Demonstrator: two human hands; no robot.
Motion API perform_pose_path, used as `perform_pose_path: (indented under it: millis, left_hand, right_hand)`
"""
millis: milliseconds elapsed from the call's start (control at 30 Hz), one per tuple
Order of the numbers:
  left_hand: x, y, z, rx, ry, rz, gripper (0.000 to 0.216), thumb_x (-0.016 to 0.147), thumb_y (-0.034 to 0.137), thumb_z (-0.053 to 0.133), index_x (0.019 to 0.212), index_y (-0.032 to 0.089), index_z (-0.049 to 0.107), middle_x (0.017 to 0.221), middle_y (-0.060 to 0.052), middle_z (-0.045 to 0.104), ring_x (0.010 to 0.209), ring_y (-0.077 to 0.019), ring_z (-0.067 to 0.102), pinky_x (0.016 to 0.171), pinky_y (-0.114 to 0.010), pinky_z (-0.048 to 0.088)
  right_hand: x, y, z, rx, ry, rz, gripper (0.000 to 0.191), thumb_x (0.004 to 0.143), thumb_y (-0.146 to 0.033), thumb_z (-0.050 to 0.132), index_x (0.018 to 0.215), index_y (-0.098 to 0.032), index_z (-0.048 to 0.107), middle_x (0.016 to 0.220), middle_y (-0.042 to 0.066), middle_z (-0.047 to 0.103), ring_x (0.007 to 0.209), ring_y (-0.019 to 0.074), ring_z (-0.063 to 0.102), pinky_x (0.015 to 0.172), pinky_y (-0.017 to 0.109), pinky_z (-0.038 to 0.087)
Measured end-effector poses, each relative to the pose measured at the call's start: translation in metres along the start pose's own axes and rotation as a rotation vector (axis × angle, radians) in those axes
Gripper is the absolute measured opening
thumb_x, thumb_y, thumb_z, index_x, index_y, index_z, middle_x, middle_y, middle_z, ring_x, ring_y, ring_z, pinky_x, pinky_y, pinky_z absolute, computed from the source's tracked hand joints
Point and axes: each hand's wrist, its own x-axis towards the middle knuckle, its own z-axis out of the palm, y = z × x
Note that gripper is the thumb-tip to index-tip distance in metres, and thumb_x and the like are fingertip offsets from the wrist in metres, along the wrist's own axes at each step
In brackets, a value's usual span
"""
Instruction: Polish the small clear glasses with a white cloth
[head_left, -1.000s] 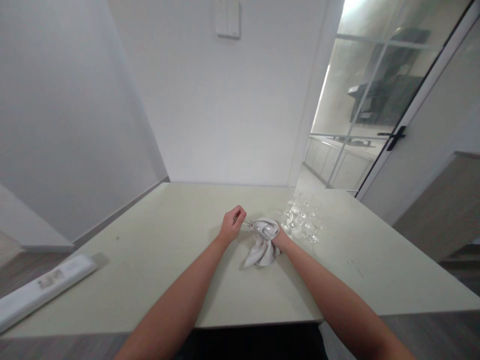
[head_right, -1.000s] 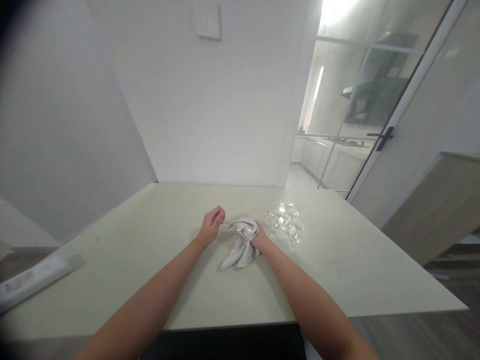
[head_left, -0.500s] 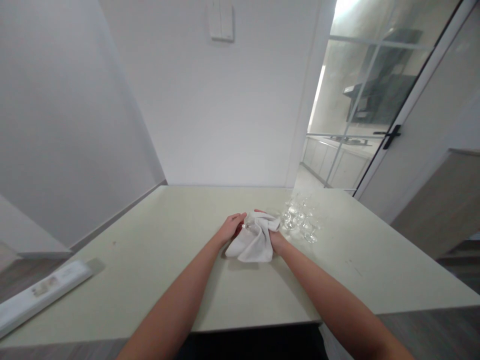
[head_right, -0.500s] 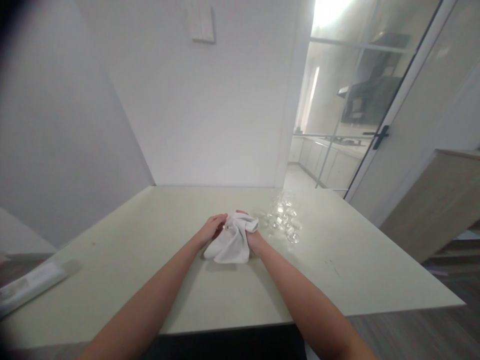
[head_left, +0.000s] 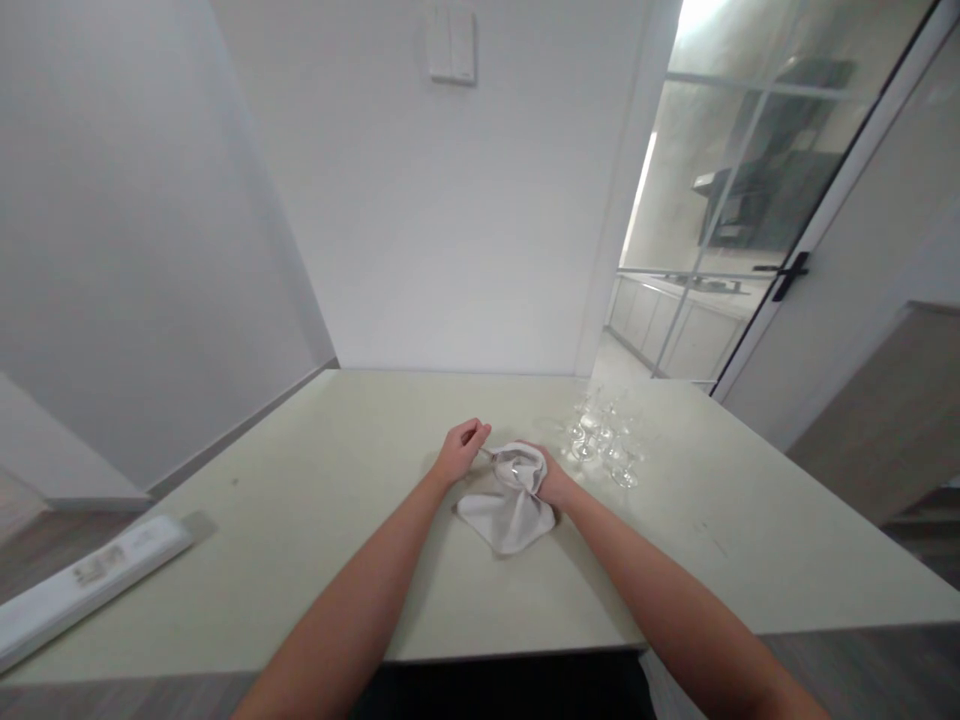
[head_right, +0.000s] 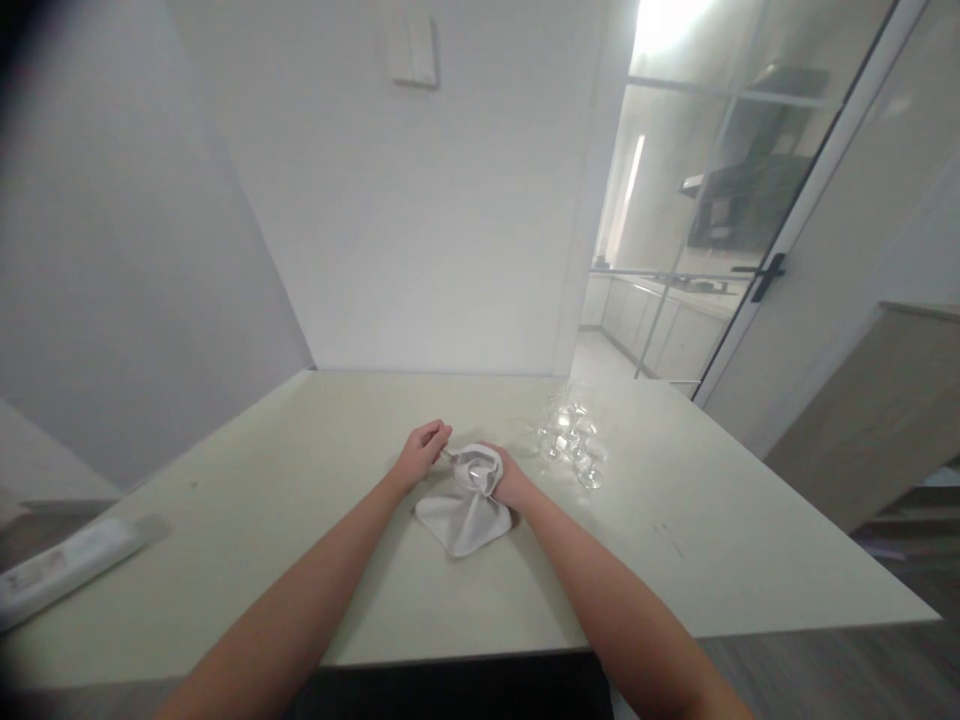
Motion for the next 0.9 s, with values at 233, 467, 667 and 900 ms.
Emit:
perform_pose_path:
  millis: [233, 467, 667, 900]
  left_hand:
    - [0.0, 0.001, 0.003, -0.136, 0.024, -0.076, 0.043, 0.08, 0.058, 0.054, 0.066, 0.019, 0.044, 0.056, 0.006, 0.042, 0.042, -0.0057, 0.035, 0.04, -0.02, 0.025]
    - [0.003, 0.005, 0.016, -0.219, 0.104, -0.136, 0.042, 0.078, 0.058, 0.058, 0.068, 0.02, 0.044, 0.056, 0.006, 0.044, 0.048, -0.0079, 0.043, 0.048, -0.021, 0.034]
    - [-0.002, 0.009, 0.031, -0.254, 0.126, -0.237, 0.036, 0.078, 0.053, 0.059, 0.072, 0.019, 0.048, 0.063, 0.005, 0.049, 0.057, -0.01, 0.047, 0.055, -0.022, 0.038]
    - [-0.01, 0.018, 0.03, -0.072, -0.27, 0.032, 0.009, 0.074, 0.025, 0.063, 0.077, 0.019, 0.067, 0.095, -0.005, 0.062, 0.094, -0.0194, 0.057, 0.082, -0.028, 0.044]
  right_hand:
    - [-0.002, 0.015, 0.013, 0.448, 0.194, 0.374, 0.046, 0.07, -0.063, 0.061, 0.084, -0.02, 0.067, 0.076, 0.006, 0.071, 0.084, 0.0237, 0.067, 0.08, 0.037, 0.053]
    - [0.005, 0.01, 0.01, 0.638, 0.346, 0.305, 0.054, 0.064, -0.07, 0.062, 0.085, -0.021, 0.065, 0.085, 0.007, 0.072, 0.09, 0.0259, 0.067, 0.08, 0.038, 0.054]
    - [0.003, 0.026, 0.007, 0.358, 0.463, 0.176, 0.05, 0.07, -0.061, 0.061, 0.101, -0.021, 0.063, 0.099, 0.008, 0.07, 0.104, 0.0252, 0.062, 0.092, 0.041, 0.05]
    - [0.005, 0.033, -0.006, -0.009, 0.658, 0.04, 0.042, 0.07, -0.044, 0.066, 0.105, -0.02, 0.061, 0.106, 0.01, 0.067, 0.109, 0.0257, 0.059, 0.101, 0.045, 0.043]
